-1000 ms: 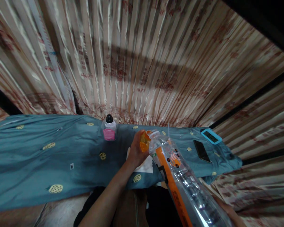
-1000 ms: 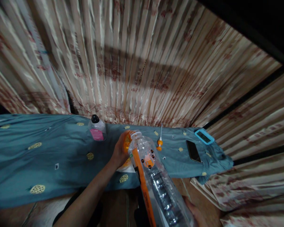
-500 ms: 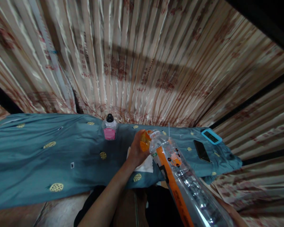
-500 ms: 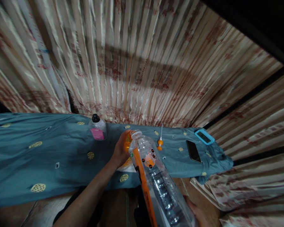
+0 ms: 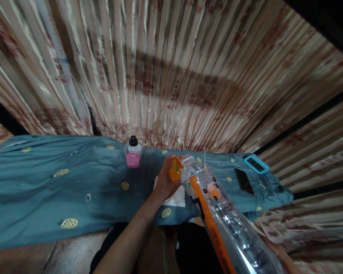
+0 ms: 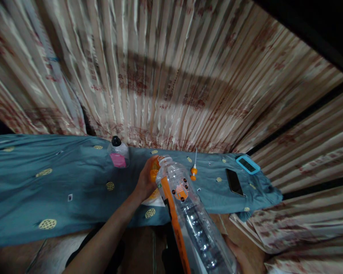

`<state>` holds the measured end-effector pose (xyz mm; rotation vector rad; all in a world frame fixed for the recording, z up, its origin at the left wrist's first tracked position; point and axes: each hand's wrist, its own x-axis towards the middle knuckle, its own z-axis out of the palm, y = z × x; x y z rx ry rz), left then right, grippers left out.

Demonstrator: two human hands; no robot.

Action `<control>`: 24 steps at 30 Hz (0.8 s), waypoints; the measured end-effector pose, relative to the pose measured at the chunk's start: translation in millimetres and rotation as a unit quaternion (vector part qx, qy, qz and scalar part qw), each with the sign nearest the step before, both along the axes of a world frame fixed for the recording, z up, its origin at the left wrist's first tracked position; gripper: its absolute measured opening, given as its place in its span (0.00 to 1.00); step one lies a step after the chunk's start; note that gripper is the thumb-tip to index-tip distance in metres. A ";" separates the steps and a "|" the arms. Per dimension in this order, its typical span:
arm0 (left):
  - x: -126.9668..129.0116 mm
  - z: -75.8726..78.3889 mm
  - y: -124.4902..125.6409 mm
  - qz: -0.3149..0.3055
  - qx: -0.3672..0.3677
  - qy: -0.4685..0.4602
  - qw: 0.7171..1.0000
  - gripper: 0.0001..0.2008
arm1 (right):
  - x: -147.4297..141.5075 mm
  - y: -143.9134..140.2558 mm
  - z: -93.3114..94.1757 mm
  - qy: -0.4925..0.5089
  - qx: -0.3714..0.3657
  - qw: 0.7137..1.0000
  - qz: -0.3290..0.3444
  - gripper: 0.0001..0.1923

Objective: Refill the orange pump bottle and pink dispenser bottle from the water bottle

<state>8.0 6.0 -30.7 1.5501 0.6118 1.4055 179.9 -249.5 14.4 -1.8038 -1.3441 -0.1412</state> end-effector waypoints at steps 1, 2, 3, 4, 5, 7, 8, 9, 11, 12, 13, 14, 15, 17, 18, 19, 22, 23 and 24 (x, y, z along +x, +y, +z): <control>0.0 0.3 0.0 0.001 0.000 0.000 1.000 0.38 | 6.8 0.6 -4.1 -0.005 0.005 1.000 0.001 0.25; 0.0 0.7 0.0 0.002 -0.001 0.000 1.000 0.38 | 14.7 1.2 -7.1 -0.010 0.011 1.000 0.002 0.25; -0.2 1.2 0.0 0.003 -0.001 0.002 1.000 0.38 | 23.5 1.8 -8.9 -0.015 0.017 1.000 0.002 0.25; -0.5 1.8 0.0 0.002 -0.001 0.002 1.000 0.38 | 33.2 2.7 -9.5 -0.020 0.022 1.000 0.003 0.25; -0.7 2.3 -0.1 0.001 -0.001 0.001 1.000 0.38 | 43.2 3.7 -9.0 -0.024 0.026 0.999 0.003 0.25; -1.2 3.1 -0.2 -0.002 -0.001 -0.001 1.000 0.38 | 61.9 6.5 -6.3 -0.031 0.027 0.999 0.007 0.25; -1.3 3.4 -0.3 -0.003 -0.002 -0.002 1.000 0.38 | 69.5 7.9 -4.8 -0.033 0.026 0.999 0.010 0.24; -1.3 3.7 -0.4 -0.003 -0.003 -0.001 1.000 0.38 | 75.0 9.1 -3.9 -0.035 0.025 0.999 0.011 0.24; -1.1 4.2 -0.6 0.000 -0.007 0.003 1.000 0.37 | 78.7 9.7 -4.3 -0.037 0.025 0.999 0.008 0.23; -0.9 4.3 -0.6 0.002 -0.009 0.005 1.000 0.36 | 76.7 8.9 -5.8 -0.037 0.025 0.999 0.005 0.23; -0.8 4.4 -0.6 0.004 -0.011 0.005 1.000 0.36 | 72.6 7.3 -8.1 -0.037 0.026 0.999 0.000 0.23; -0.7 4.4 -0.6 0.004 -0.012 0.003 1.000 0.36 | 67.2 5.3 -10.7 -0.036 0.027 0.999 -0.005 0.22; -0.6 4.3 -0.6 0.002 -0.013 0.000 1.000 0.36 | 61.4 3.2 -13.2 -0.036 0.028 0.999 -0.008 0.22; -0.5 3.7 -0.5 -0.001 -0.012 -0.005 1.000 0.36 | 52.9 0.0 -16.8 -0.035 0.028 0.999 -0.012 0.22; -0.4 3.3 -0.4 -0.003 -0.010 -0.007 1.000 0.37 | 51.8 -0.2 -17.1 -0.034 0.029 0.999 -0.011 0.22; -0.2 2.9 -0.2 -0.003 -0.008 -0.008 1.000 0.37 | 53.5 0.6 -16.5 -0.033 0.029 0.999 -0.007 0.23; 0.6 2.0 0.2 0.004 -0.003 -0.007 1.000 0.35 | 70.8 8.2 -10.6 -0.027 0.028 0.999 0.013 0.24; 0.8 2.0 0.4 0.007 -0.002 -0.005 1.000 0.35 | 77.4 11.1 -8.7 -0.025 0.027 0.999 0.020 0.24; 0.9 2.1 0.5 0.010 -0.001 -0.003 1.000 0.35 | 82.2 13.3 -7.2 -0.023 0.028 0.999 0.027 0.25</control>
